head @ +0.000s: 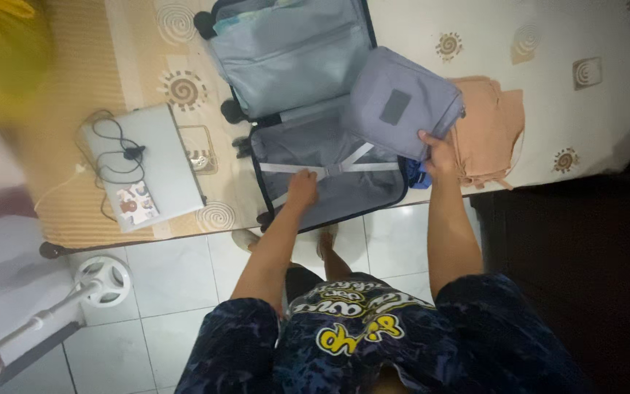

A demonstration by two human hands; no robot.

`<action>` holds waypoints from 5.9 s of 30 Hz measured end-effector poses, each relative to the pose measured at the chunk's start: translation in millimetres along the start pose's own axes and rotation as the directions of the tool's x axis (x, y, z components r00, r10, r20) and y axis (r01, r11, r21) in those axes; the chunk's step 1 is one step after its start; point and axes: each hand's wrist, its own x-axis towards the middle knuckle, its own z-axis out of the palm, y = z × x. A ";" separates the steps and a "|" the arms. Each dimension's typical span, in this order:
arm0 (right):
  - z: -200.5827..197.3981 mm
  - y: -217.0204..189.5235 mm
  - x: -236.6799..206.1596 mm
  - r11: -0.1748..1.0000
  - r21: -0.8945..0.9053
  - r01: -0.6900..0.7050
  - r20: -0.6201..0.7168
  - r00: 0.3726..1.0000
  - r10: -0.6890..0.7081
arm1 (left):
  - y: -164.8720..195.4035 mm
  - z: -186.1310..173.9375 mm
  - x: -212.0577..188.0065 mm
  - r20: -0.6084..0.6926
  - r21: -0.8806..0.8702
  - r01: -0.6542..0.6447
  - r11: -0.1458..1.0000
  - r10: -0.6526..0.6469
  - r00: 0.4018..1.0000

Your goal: The person opens a suitcase on a bed and packs folded clothing items into it one at a time, including dark garments, a checkered blanket, and a peach-colored garment. They then place a gray pouch and a laptop into the suitcase and coil a charging cable with earphones on the bed beside it.

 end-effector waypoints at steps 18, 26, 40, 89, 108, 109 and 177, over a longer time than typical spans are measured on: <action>12.1 37.1 10.2 0.995 -0.074 0.059 0.154 0.987 -0.047 | -7.6 8.0 22.5 0.163 -0.054 -0.054 0.997 0.062 0.985; 21.5 45.3 6.7 0.973 0.229 0.021 0.070 0.997 -0.038 | -11.1 3.5 22.1 0.459 0.012 -0.107 0.994 0.090 0.884; 130.9 93.5 -27.1 0.936 -0.063 -0.347 0.261 0.899 0.351 | -65.1 -31.5 -12.6 0.171 -0.896 -0.008 -0.444 -0.363 0.916; 400.9 17.4 91.9 -0.487 -0.620 0.615 0.765 0.611 -0.201 | -200.9 -179.2 158.2 -0.235 -0.620 -0.056 0.782 -0.117 0.965; 495.1 50.8 120.0 -0.570 -0.165 0.805 0.973 0.227 0.040 | -198.6 -134.6 172.8 -0.053 -0.645 0.226 0.730 -0.337 0.940; 500.9 60.2 117.7 -0.641 0.003 0.768 0.955 0.187 0.228 | -195.7 -130.1 173.2 -0.056 -0.628 0.239 0.740 -0.349 0.936; 427.8 152.0 92.7 -0.506 -0.102 0.856 0.851 0.338 0.401 | -222.6 -113.6 150.2 0.275 -0.916 0.388 0.104 -0.543 0.794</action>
